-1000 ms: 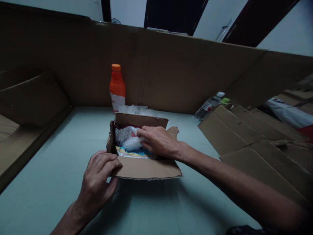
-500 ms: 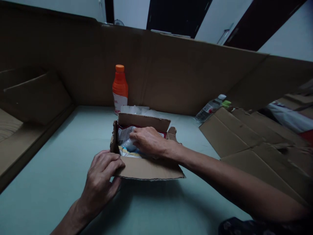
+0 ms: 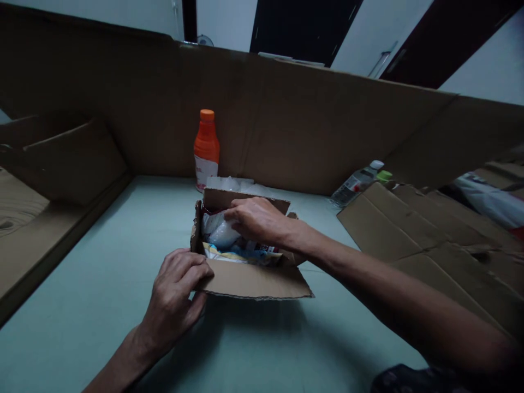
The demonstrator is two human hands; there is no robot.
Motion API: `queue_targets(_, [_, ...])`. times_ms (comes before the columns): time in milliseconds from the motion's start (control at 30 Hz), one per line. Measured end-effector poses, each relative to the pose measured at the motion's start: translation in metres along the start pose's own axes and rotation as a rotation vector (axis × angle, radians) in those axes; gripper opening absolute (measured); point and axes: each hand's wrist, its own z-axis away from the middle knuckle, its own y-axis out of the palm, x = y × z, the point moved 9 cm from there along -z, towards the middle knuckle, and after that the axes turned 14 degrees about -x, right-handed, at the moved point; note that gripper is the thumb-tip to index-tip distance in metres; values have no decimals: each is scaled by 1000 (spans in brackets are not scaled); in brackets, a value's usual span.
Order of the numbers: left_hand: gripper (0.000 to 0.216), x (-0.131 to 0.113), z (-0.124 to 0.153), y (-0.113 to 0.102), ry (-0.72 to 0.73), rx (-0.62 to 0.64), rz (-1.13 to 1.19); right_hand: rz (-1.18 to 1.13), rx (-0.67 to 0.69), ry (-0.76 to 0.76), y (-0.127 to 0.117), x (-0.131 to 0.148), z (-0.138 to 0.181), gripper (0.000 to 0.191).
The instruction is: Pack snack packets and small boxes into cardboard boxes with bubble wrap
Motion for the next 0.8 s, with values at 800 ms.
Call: queue_targets(800, [32, 0, -6, -4, -27, -16, 21, -103, -134, 75, 24, -3, 1, 36])
